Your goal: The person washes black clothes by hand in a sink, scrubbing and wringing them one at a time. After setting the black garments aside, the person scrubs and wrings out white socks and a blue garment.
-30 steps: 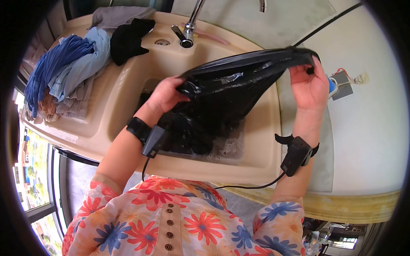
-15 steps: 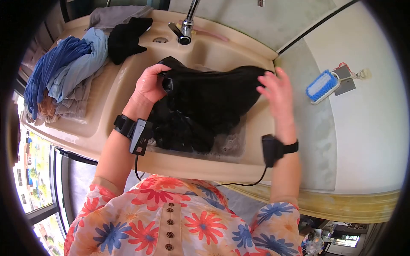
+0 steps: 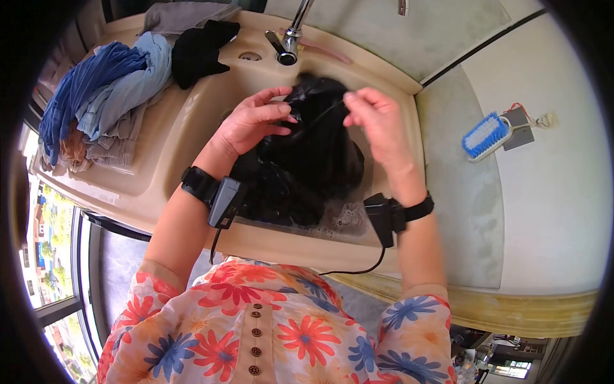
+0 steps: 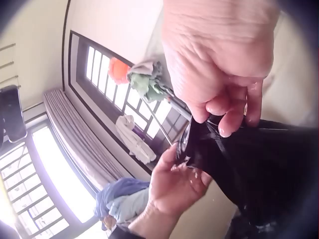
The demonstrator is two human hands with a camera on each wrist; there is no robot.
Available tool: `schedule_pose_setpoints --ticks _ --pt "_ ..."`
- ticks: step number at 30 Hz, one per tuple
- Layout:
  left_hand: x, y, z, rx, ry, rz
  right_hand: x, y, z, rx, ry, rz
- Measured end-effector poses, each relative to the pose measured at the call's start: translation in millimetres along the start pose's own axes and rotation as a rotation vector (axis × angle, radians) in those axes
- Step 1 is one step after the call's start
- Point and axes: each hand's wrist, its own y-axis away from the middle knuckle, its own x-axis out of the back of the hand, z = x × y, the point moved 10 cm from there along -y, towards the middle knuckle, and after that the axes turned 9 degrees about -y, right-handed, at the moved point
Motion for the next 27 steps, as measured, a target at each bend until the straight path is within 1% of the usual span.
schedule_pose_setpoints --ticks 1,2,3,5,6,7,8,10,12,13,15,16,18,19,21,22,23,25,26,27 --pt "4 -1 -3 0.010 -0.143 0.026 6 1 -9 0.001 0.002 0.001" --pt "6 -2 -11 0.049 -0.244 0.044 12 1 -25 0.049 -0.123 0.023" --pt "6 -5 -17 0.047 -0.243 0.043 19 2 -39 0.096 -0.248 0.044" --pt "-11 -9 -41 0.119 -0.438 -0.125 27 4 -61 0.103 -0.255 0.021" --pt "-14 -9 -52 0.155 -0.467 -0.143 28 6 -69 0.108 -0.266 -0.003" --pt "-23 -11 -56 0.120 -0.482 -0.197 29 7 -74 0.110 -0.267 0.005" --pt "-24 -14 -63 0.129 -0.515 -0.188 29 8 -80 0.130 -0.273 -0.015" --pt "-25 -17 -69 0.143 -0.549 -0.185 34 12 -81 0.149 -0.281 -0.028" --pt "-18 -18 -68 0.206 -0.649 -0.147 52 15 -69 0.112 -0.262 0.065" --pt "-21 -18 -65 0.209 -0.652 -0.149 57 18 -65 0.113 -0.265 0.068" --pt "-29 -18 -56 0.167 -0.584 -0.142 60 27 -49 0.062 -0.376 0.038" --pt "-34 -20 -57 0.171 -0.589 -0.144 61 31 -45 0.063 -0.381 0.041" --pt "-42 -29 -49 0.075 -0.697 -0.045 60 37 -34 0.038 -0.416 0.058" --pt "-47 -34 -56 0.078 -0.701 -0.049 61 40 -30 0.040 -0.420 0.063" --pt "-69 -42 -57 -0.168 -0.877 -0.126 63 44 -24 0.050 -0.429 0.067" --pt "-71 -42 -58 -0.052 -1.067 -0.102 66 47 -21 0.051 -0.430 0.075" --pt "-70 -45 -59 -0.051 -1.066 -0.110 72 49 -20 0.057 -0.418 0.098" --pt "-48 -51 -62 0.051 -0.766 -0.021 87 57 -13 0.065 -0.407 0.134" --pt "-43 -47 -47 0.020 -0.667 0.040 103 63 -6 0.055 -0.379 0.201" --pt "-36 -44 -39 0.081 -0.632 0.058 117 68 2 0.044 -0.350 0.264"
